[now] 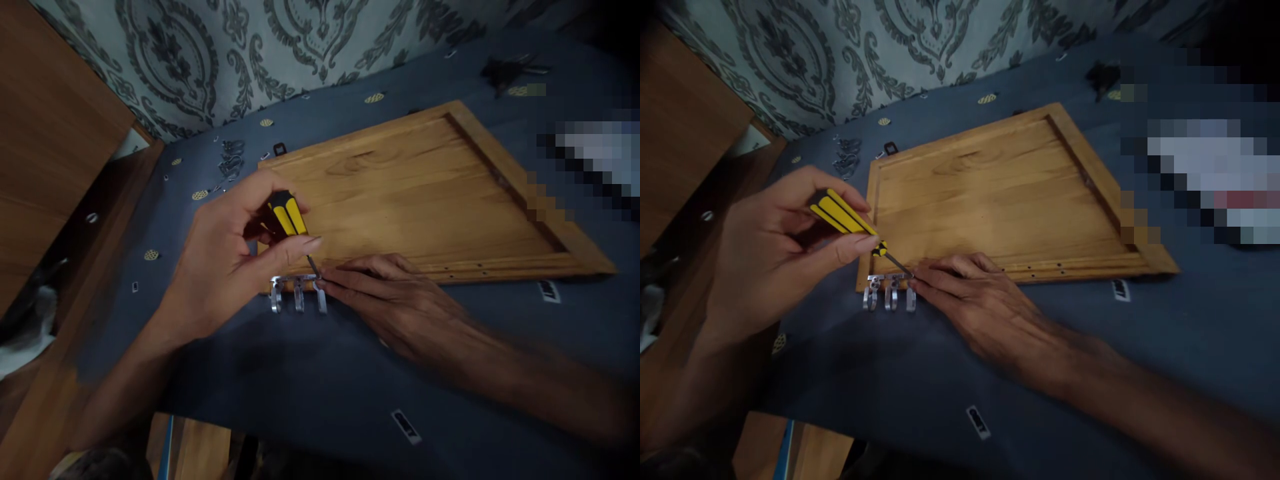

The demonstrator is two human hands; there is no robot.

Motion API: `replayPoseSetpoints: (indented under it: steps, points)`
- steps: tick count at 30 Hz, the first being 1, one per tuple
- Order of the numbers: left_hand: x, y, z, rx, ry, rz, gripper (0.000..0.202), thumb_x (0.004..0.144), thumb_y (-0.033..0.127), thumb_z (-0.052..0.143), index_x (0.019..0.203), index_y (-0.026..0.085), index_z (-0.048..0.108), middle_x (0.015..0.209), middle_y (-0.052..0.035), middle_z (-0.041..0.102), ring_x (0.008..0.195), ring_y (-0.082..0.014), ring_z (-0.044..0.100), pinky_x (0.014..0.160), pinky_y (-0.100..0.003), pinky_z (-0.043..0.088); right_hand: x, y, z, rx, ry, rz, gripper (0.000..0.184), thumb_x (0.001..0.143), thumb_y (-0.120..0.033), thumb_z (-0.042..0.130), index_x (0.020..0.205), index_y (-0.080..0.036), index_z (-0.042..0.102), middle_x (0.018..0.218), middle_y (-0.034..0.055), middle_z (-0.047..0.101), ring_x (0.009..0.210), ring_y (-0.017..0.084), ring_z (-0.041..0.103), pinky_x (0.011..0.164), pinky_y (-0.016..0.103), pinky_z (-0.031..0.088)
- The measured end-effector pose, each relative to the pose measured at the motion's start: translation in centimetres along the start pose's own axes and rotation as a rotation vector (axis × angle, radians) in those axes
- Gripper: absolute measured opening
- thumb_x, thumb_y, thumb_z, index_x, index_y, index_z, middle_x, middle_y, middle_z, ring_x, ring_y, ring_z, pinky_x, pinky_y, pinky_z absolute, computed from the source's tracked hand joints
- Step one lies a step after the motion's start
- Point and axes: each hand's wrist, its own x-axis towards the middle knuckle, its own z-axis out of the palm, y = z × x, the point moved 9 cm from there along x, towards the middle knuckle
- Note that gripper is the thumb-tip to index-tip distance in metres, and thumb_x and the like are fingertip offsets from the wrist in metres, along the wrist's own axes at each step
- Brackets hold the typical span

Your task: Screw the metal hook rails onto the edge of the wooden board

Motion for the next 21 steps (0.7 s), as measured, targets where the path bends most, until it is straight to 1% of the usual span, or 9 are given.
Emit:
replayPoseSetpoints:
  steps: [4, 7, 9, 11, 13, 15, 18, 19, 21]
  points:
    - [-0.1, 0.0, -0.1, -0.022, -0.001, 0.014, 0.029, 0.09, 0.04, 0.078, 0.108, 0.024, 0.063, 0.097, 0.0004, 0.068, 0.084, -0.0152, 0.066, 0.072, -0.027, 0.057, -0.1, 0.2, 0.2, 0.023, -0.013, 0.02, 0.045, 0.101, -0.007, 0.04, 0.137, -0.016, 0.066, 0.132, 0.0118, 0.073, 0.113, 0.027, 0.066, 0.089, 0.045, 0.057]
    - [-0.2, -0.1, 0.4, -0.058, -0.053, 0.008, 0.029, 0.091, 0.039, 0.076, 0.113, 0.025, 0.061, 0.103, -0.0005, 0.07, 0.089, -0.0168, 0.068, 0.073, -0.028, 0.057, -0.1, 0.1, 0.3, 0.014, -0.012, 0.003, 0.044, 0.101, -0.007, 0.04, 0.136, -0.013, 0.065, 0.132, 0.0121, 0.073, 0.113, 0.027, 0.066, 0.088, 0.045, 0.058]
    - [-0.2, -0.3, 0.4, -0.034, -0.056, -0.008, 0.027, 0.09, 0.041, 0.077, 0.107, 0.026, 0.062, 0.102, 0.001, 0.069, 0.091, -0.0168, 0.067, 0.072, -0.027, 0.056, -0.1, 0.0, 0.2, 0.0, 0.005, -0.012, 0.042, 0.102, -0.007, 0.04, 0.134, -0.01, 0.065, 0.131, 0.012, 0.073, 0.113, 0.027, 0.065, 0.088, 0.044, 0.057]
    - [-0.2, -0.4, 0.2, 0.011, -0.028, -0.017, 0.022, 0.09, 0.041, 0.078, 0.097, 0.026, 0.063, 0.097, 0.0027, 0.068, 0.086, -0.0153, 0.066, 0.067, -0.026, 0.054, -0.1, -0.1, 0.0, -0.003, 0.022, -0.023, 0.04, 0.102, -0.007, 0.04, 0.132, -0.009, 0.066, 0.13, 0.0118, 0.074, 0.113, 0.027, 0.065, 0.088, 0.043, 0.057]
    - [-0.3, -0.1, -0.1, 0.022, 0.019, 0.019, 0.02, 0.089, 0.039, 0.079, 0.093, 0.026, 0.064, 0.092, 0.0026, 0.067, 0.08, -0.0149, 0.064, 0.064, -0.027, 0.054, 0.0, -0.2, -0.2, 0.002, 0.036, -0.033, 0.039, 0.102, -0.007, 0.039, 0.131, -0.008, 0.066, 0.128, 0.0117, 0.075, 0.112, 0.026, 0.065, 0.088, 0.042, 0.056]
    - [-0.3, 0.4, -0.4, -0.02, 0.069, 0.08, 0.019, 0.088, 0.034, 0.08, 0.098, 0.027, 0.066, 0.093, 0.0008, 0.068, 0.08, -0.0175, 0.065, 0.065, -0.03, 0.057, 0.1, -0.2, -0.2, 0.003, 0.037, -0.034, 0.039, 0.102, -0.006, 0.039, 0.13, -0.008, 0.066, 0.127, 0.0114, 0.075, 0.11, 0.026, 0.065, 0.088, 0.042, 0.056]
    - [-0.4, 0.6, -0.6, -0.098, 0.085, 0.118, 0.028, 0.087, 0.026, 0.08, 0.11, 0.028, 0.064, 0.1, -0.0019, 0.069, 0.089, -0.0222, 0.068, 0.069, -0.035, 0.059, 0.2, -0.2, -0.3, 0.005, 0.023, -0.02, 0.04, 0.102, -0.005, 0.04, 0.132, -0.009, 0.066, 0.129, 0.0113, 0.074, 0.11, 0.026, 0.065, 0.087, 0.042, 0.056]
    - [-0.4, 0.5, -0.5, -0.099, 0.075, 0.113, 0.03, 0.087, 0.026, 0.08, 0.112, 0.029, 0.064, 0.1, -0.0021, 0.069, 0.09, -0.0228, 0.068, 0.068, -0.035, 0.059, 0.2, -0.2, -0.2, 0.01, 0.017, -0.013, 0.04, 0.101, -0.004, 0.04, 0.132, -0.009, 0.066, 0.13, 0.0111, 0.074, 0.11, 0.026, 0.065, 0.087, 0.042, 0.057]
    - [-0.4, 0.5, -0.4, -0.072, 0.066, 0.123, 0.032, 0.087, 0.031, 0.08, 0.115, 0.03, 0.064, 0.098, -0.0014, 0.068, 0.088, -0.0225, 0.067, 0.065, -0.035, 0.057, 0.1, -0.1, -0.2, 0.018, 0.017, -0.005, 0.042, 0.101, -0.003, 0.04, 0.132, -0.011, 0.066, 0.129, 0.0109, 0.074, 0.111, 0.026, 0.065, 0.089, 0.042, 0.057]
